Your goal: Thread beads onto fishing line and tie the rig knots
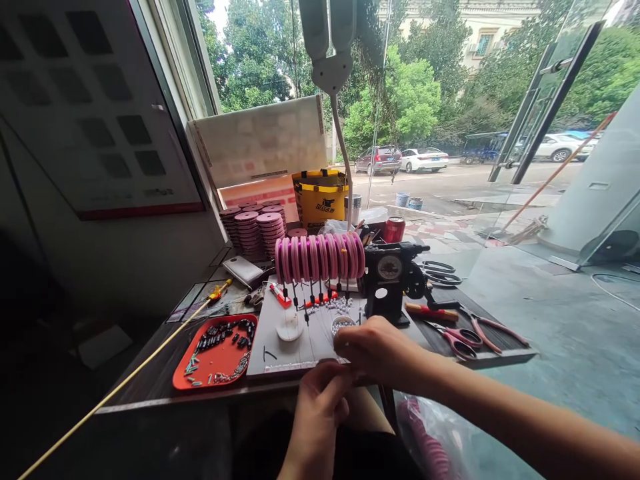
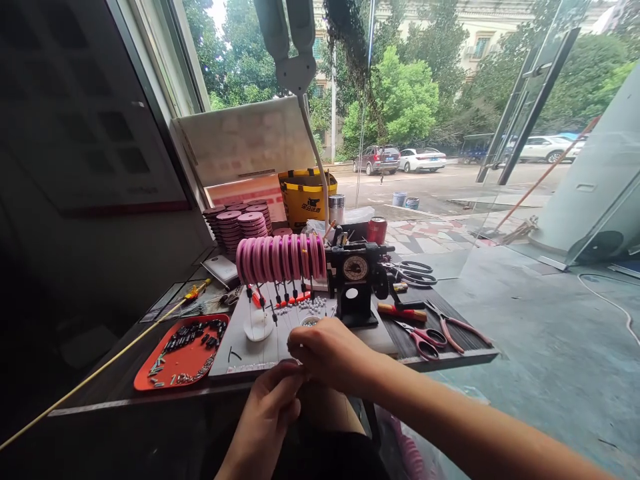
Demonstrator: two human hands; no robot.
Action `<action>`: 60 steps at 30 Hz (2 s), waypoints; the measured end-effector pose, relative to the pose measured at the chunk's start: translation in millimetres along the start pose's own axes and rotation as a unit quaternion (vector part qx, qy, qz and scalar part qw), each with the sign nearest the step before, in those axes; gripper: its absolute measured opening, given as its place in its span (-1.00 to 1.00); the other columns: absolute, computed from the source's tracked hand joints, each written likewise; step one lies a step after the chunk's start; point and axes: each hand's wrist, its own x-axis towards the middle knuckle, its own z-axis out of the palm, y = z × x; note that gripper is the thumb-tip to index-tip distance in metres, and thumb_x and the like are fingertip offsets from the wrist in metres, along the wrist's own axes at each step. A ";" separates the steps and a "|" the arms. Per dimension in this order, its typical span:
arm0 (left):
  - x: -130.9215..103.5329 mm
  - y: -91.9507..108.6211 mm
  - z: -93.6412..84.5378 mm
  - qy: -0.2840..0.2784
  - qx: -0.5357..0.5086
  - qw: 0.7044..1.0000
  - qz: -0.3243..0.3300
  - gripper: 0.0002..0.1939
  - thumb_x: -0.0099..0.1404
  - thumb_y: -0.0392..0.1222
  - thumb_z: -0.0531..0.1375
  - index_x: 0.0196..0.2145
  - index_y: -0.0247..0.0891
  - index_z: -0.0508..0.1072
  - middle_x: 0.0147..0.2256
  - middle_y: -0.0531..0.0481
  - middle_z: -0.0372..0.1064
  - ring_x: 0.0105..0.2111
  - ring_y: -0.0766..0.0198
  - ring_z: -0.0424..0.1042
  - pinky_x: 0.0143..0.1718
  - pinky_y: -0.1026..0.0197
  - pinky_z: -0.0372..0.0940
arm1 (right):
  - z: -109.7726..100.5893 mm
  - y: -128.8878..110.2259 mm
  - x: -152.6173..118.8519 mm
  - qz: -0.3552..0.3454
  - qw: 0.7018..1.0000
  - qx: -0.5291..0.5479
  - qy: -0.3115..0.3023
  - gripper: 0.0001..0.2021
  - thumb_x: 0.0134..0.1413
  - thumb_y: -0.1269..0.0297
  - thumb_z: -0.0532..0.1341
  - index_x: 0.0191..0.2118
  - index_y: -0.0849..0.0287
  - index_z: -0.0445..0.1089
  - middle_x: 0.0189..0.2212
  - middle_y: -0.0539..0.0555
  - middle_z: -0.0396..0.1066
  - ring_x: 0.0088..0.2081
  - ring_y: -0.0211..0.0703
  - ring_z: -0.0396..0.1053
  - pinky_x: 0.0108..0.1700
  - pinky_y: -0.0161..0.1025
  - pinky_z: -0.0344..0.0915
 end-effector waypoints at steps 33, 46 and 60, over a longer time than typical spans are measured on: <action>4.0 -8.6 -2.6 -0.036 0.000 0.999 -0.023 -0.95 -0.11 -0.30 0.30 -0.63 -0.30 0.48 -0.53 0.06 0.42 -0.69 0.55 0.07 -0.70 0.46 -0.10 | 21.7 -4.5 -66.8 -0.113 0.939 -0.120 0.302 -0.85 0.17 0.48 0.04 -0.37 0.19 0.29 -0.51 0.04 0.37 -0.49 -0.25 0.27 -0.44 -0.33 0.21; -1.7 -2.0 4.0 -0.025 -0.051 0.991 -0.124 -0.92 -0.15 -0.35 0.30 -0.61 -0.31 0.45 -0.60 0.13 0.37 -0.70 0.58 0.05 -0.69 0.50 -0.14 | 47.3 4.7 -74.2 -0.013 0.953 -0.118 0.278 -0.88 -0.03 0.50 0.07 -0.34 0.21 0.30 -0.49 0.10 0.39 -0.48 -0.15 0.34 -0.46 -0.28 0.29; -0.4 -8.0 4.4 -0.080 0.066 0.993 0.063 -0.91 -0.05 -0.27 0.29 -0.64 -0.28 0.45 -0.50 0.04 0.36 -0.50 0.35 0.27 -0.44 0.34 0.19 | 56.5 0.5 -80.0 -0.105 0.957 -0.099 0.250 -0.70 0.25 0.38 -0.12 -0.37 0.17 0.31 -0.50 0.08 0.45 -0.49 -0.24 0.39 -0.45 -0.37 0.30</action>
